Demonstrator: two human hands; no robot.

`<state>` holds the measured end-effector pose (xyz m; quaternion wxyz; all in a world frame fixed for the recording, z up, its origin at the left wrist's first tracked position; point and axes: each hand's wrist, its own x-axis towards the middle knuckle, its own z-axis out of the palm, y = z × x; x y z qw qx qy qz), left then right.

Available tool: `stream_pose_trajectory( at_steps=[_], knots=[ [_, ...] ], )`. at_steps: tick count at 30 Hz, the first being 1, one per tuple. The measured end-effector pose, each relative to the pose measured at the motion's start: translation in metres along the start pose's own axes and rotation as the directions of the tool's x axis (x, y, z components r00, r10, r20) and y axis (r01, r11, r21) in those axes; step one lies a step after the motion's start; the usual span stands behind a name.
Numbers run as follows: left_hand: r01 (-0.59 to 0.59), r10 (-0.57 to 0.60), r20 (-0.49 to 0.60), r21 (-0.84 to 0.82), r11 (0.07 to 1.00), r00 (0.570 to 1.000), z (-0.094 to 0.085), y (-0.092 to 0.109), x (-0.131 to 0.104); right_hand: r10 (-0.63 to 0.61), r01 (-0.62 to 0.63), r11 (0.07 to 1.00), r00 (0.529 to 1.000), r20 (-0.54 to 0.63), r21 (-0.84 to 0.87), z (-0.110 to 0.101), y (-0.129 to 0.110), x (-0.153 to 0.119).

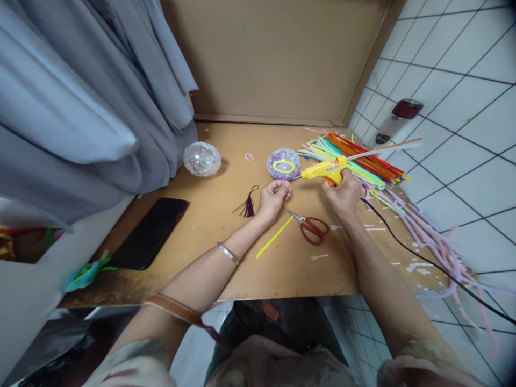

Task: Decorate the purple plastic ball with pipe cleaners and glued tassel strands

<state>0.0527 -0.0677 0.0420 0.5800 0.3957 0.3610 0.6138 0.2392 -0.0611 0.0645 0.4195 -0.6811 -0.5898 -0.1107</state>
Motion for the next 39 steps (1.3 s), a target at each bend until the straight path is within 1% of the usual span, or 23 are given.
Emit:
stream_pose_trajectory(
  at_steps=[4, 10, 16, 28, 39],
  knots=[
    [0.0, 0.0, 0.005, 0.011, 1.0, 1.0, -0.0004, 0.0001, 0.0, -0.011, 0.011, 1.0, 1.0, 0.014, 0.006, -0.0017, -0.001, 0.0002],
    [0.002, -0.002, 0.001, 0.02, 1.0, 1.0, -0.0009, 0.0002, -0.0004, -0.014, 0.015, 0.999, 1.0, 0.028, -0.031, -0.0021, -0.0009, -0.0003],
    [-0.006, 0.006, -0.002, 0.028, 1.0, 1.0, -0.0009, -0.0006, -0.0009, -0.042, 0.042, 0.999, 0.999, 0.018, -0.032, -0.0023, 0.0001, -0.0009],
    [-0.012, 0.012, 0.012, 0.007, 1.0, 1.0, -0.0008, -0.0002, -0.0011, -0.025, 0.027, 0.999, 0.999, 0.043, -0.041, -0.0038, -0.002, -0.0009],
    [0.004, -0.004, -0.005, -0.002, 1.0, 1.0, 0.001, 0.0017, -0.0015, -0.019, 0.02, 0.999, 0.999, 0.026, -0.041, -0.0038, -0.0029, -0.0004]
  ],
)
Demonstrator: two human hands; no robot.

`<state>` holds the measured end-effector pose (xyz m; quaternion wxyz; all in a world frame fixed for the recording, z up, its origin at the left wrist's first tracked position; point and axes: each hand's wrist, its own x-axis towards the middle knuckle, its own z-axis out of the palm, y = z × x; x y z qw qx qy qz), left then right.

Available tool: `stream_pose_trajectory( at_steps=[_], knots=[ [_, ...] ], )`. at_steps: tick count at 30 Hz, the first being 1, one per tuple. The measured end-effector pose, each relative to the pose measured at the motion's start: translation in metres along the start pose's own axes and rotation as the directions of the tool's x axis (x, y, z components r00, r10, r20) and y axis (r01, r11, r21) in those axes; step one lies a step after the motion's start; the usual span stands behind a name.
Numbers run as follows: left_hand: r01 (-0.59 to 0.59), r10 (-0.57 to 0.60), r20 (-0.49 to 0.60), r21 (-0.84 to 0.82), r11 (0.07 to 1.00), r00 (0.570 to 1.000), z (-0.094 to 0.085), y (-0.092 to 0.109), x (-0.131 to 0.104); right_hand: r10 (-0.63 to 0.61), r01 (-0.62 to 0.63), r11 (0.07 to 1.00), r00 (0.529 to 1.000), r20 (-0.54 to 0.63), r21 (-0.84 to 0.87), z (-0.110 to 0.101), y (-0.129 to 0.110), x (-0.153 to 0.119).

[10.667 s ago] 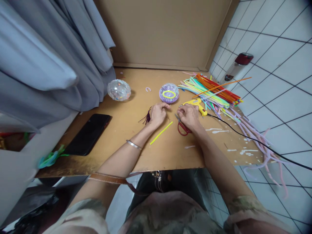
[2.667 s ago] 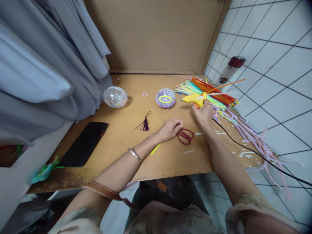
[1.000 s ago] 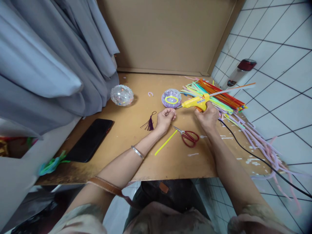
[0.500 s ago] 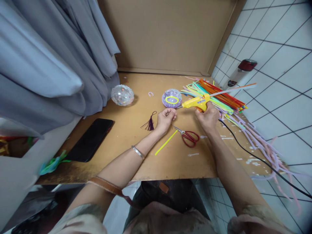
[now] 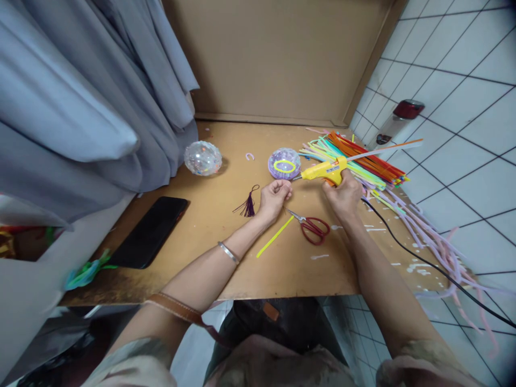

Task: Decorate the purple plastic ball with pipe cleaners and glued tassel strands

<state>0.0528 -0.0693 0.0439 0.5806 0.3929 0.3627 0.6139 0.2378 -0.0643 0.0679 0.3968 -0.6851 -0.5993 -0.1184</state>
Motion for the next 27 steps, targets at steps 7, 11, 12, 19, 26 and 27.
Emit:
stream_pose_trajectory(
  at_steps=[7, 11, 12, 19, 26, 27],
  knots=[
    [-0.006, 0.006, 0.006, 0.016, 1.0, 1.0, 0.0, 0.0, -0.001, -0.001, 0.001, 1.0, 1.0, 0.01, -0.003, 0.001, 0.001, 0.0],
    [-0.013, 0.013, 0.008, 0.007, 1.0, 1.0, 0.0, -0.002, 0.0, 0.008, -0.007, 1.0, 1.0, 0.018, -0.009, 0.001, 0.001, 0.0],
    [-0.012, 0.012, 0.009, 0.006, 1.0, 1.0, 0.0, -0.002, 0.0, 0.013, -0.013, 1.0, 1.0, 0.014, -0.016, 0.002, 0.0, 0.0],
    [0.005, -0.005, 0.012, 0.008, 1.0, 1.0, 0.0, -0.002, 0.0, 0.066, -0.068, 0.996, 0.997, 0.041, 0.051, 0.005, -0.001, 0.001],
    [0.02, -0.02, 0.017, -0.001, 1.0, 1.0, -0.001, -0.003, 0.002, 0.238, -0.289, 0.919, 0.949, 0.207, 0.268, 0.002, -0.001, 0.011],
    [0.021, -0.021, 0.017, -0.006, 1.0, 1.0, -0.001, -0.003, 0.002, 0.251, -0.306, 0.914, 0.942, 0.222, 0.266, 0.002, 0.001, 0.012]
  ],
)
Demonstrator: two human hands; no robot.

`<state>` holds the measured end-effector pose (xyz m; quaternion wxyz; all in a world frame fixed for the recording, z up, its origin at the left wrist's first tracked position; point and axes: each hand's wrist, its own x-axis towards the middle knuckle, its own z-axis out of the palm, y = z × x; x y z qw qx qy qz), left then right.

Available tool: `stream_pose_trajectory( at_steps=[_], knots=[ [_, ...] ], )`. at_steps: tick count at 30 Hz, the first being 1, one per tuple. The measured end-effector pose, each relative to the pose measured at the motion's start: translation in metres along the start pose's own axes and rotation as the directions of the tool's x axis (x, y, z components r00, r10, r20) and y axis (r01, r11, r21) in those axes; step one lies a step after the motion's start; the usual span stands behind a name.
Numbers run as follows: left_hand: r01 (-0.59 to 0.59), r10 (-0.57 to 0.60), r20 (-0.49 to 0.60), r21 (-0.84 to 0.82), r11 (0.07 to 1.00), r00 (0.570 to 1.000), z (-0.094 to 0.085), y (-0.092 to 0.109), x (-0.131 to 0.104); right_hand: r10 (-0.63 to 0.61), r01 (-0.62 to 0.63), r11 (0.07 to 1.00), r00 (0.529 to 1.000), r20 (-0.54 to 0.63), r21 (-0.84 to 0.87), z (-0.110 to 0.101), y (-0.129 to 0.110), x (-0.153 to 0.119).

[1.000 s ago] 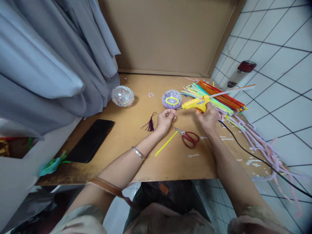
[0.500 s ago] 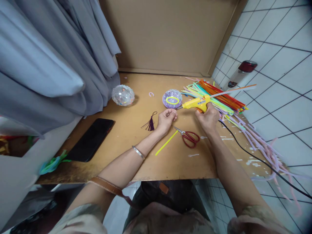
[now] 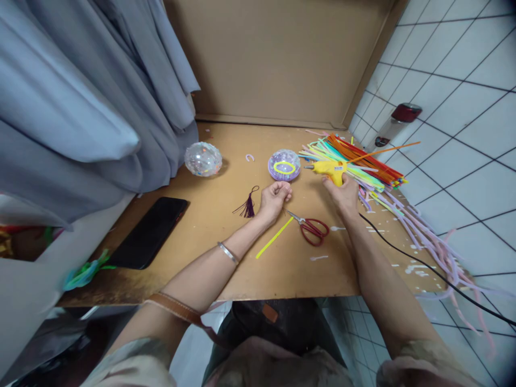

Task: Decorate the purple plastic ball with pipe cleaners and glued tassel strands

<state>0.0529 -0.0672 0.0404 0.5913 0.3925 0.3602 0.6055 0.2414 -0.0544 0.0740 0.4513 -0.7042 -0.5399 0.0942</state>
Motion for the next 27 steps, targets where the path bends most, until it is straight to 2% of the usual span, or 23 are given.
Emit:
stream_pose_trajectory(
  at_steps=[7, 12, 17, 19, 21, 24, 27],
  knots=[
    [0.036, -0.037, -0.017, -0.04, 0.999, 0.999, 0.0, -0.003, 0.001, 0.003, -0.02, 0.97, 0.998, -0.071, -0.242, 0.0, 0.026, 0.008],
    [0.023, -0.024, -0.056, -0.033, 0.999, 0.998, 0.0, -0.004, 0.003, -0.011, -0.017, 0.941, 0.997, -0.082, -0.338, 0.006, 0.043, 0.01],
    [-0.015, 0.01, -0.11, -0.041, 0.999, 0.994, 0.002, -0.003, 0.004, 0.074, -0.059, 0.864, 0.997, 0.01, -0.5, 0.006, 0.036, 0.006],
    [-0.022, 0.015, -0.123, -0.048, 0.999, 0.992, 0.003, -0.004, 0.005, 0.023, -0.006, 0.83, 0.999, 0.024, -0.558, 0.003, 0.03, 0.002],
    [-0.015, 0.008, -0.134, -0.057, 0.998, 0.991, 0.004, -0.006, 0.006, -0.075, 0.054, 0.798, 0.997, -0.009, -0.6, 0.001, 0.026, -0.002],
    [0.005, -0.017, -0.161, -0.079, 0.997, 0.987, 0.006, -0.008, 0.01, -0.232, 0.179, 0.835, 0.972, -0.037, -0.521, 0.002, 0.022, -0.004],
    [0.021, -0.041, -0.183, -0.105, 0.994, 0.982, 0.009, -0.01, 0.014, -0.347, 0.341, 0.913, 0.938, 0.009, -0.225, 0.011, 0.014, 0.005]
  ],
)
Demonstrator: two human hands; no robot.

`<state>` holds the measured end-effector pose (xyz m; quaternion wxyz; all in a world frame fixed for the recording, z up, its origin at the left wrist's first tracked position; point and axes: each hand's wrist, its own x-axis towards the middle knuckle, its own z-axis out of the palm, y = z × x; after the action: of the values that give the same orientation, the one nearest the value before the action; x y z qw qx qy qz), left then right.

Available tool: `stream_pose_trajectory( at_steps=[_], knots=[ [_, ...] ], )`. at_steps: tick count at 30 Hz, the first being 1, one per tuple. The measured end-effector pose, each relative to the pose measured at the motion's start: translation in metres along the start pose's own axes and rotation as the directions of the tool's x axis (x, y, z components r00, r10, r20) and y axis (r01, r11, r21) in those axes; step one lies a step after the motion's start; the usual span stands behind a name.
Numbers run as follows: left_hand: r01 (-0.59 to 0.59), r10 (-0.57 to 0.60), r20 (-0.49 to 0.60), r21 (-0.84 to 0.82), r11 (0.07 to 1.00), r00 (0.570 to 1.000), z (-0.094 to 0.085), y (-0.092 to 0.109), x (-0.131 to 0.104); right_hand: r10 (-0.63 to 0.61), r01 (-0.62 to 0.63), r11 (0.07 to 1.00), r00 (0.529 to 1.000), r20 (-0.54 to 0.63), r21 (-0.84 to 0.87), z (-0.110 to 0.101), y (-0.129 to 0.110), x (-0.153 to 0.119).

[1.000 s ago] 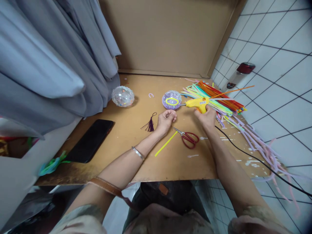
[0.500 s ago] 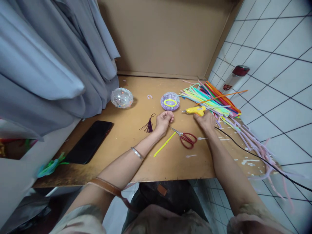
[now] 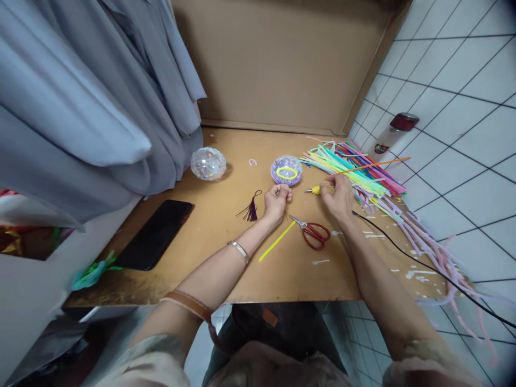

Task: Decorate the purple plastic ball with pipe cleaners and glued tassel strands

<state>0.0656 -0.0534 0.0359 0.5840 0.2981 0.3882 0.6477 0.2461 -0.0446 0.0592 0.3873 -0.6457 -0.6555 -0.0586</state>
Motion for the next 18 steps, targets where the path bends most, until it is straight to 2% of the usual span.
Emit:
stream_pose_trajectory(
  at_steps=[2, 6, 9, 12, 15, 18],
  knots=[
    [0.018, -0.018, -0.015, -0.022, 1.0, 1.0, 0.003, -0.001, 0.001, -0.082, 0.08, 0.976, 0.997, -0.001, 0.201, 0.008, -0.008, 0.015],
    [0.036, -0.038, -0.021, -0.061, 0.997, 0.999, 0.007, -0.003, 0.001, -0.297, 0.255, 0.871, 0.954, 0.036, 0.421, 0.027, -0.028, 0.05],
    [0.025, -0.026, -0.016, -0.071, 0.997, 1.0, 0.008, -0.004, 0.002, -0.331, 0.208, 0.805, 0.935, 0.129, 0.556, 0.045, -0.036, 0.067],
    [0.018, -0.02, -0.018, -0.077, 0.997, 1.0, 0.008, -0.006, 0.004, -0.3, 0.114, 0.746, 0.937, 0.178, 0.656, 0.061, -0.035, 0.068],
    [0.017, -0.019, -0.024, -0.07, 0.997, 1.0, 0.008, -0.007, 0.006, -0.279, 0.091, 0.716, 0.946, 0.165, 0.692, 0.066, -0.033, 0.061],
    [0.014, -0.015, -0.024, -0.046, 0.999, 1.0, 0.008, -0.006, 0.006, -0.313, 0.143, 0.716, 0.941, 0.131, 0.683, 0.064, -0.034, 0.055]
  ],
)
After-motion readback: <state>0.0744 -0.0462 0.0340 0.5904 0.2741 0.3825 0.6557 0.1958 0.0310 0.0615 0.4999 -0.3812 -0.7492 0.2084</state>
